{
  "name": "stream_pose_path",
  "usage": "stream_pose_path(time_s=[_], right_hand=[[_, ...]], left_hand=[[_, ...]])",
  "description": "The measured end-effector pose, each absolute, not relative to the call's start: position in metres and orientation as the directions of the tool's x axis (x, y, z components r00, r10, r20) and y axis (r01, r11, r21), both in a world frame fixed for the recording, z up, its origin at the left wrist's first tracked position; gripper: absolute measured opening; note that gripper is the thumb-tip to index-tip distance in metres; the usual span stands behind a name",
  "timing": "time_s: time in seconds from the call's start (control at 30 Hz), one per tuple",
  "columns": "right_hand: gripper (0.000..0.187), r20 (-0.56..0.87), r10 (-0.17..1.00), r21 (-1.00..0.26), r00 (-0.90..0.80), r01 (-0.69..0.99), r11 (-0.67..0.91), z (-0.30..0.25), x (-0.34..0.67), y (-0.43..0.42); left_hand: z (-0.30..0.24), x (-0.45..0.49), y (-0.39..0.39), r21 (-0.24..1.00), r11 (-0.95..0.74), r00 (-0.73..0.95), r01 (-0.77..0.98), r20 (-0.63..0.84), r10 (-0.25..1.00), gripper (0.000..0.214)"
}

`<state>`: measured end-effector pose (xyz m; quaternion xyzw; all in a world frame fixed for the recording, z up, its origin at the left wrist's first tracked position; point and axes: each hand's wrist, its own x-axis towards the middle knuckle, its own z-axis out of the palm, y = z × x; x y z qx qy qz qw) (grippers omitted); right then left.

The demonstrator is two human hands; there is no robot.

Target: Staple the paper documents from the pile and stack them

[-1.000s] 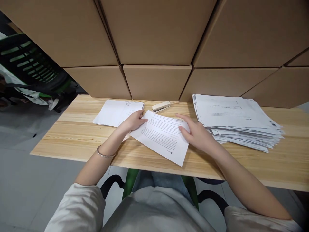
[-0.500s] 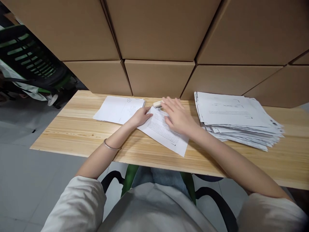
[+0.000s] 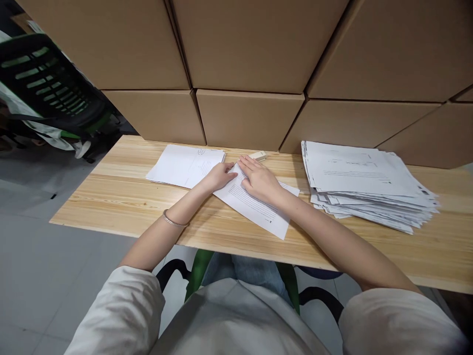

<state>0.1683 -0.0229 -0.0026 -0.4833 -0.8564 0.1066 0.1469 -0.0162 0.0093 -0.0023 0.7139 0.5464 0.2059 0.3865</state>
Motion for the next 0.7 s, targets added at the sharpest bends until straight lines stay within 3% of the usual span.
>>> stream_pose_path(time_s=[0.3,0.4,0.5,0.6,0.7], right_hand=[[0.069,0.097,0.852,-0.328,-0.514,0.792,0.515,0.014,0.171,-0.018],[0.071,0.159,0.868,-0.346,-0.47,0.798,0.494,0.027,0.171,-0.027],[0.079,0.217,0.871,-0.369,-0.441,0.789,0.491,0.036,0.162,-0.058],[0.094,0.204,0.86,-0.394,-0.469,0.764,0.51,0.038,0.147,-0.098],[0.081,0.207,0.865,-0.335,-0.456,0.798,0.501,0.041,0.137,-0.128]], left_hand=[[-0.002,-0.018,0.009,0.846,-0.045,0.263,0.532,-0.115,0.958,0.042],[0.008,-0.031,0.006,0.907,0.108,0.294,0.408,-0.243,0.924,0.035],[0.028,-0.048,0.002,0.897,0.165,0.357,0.41,-0.324,0.876,0.019],[0.049,-0.058,-0.004,0.944,0.153,0.382,0.294,-0.262,0.886,0.025],[0.059,-0.056,-0.012,0.98,0.092,0.35,0.177,-0.15,0.925,0.028]])
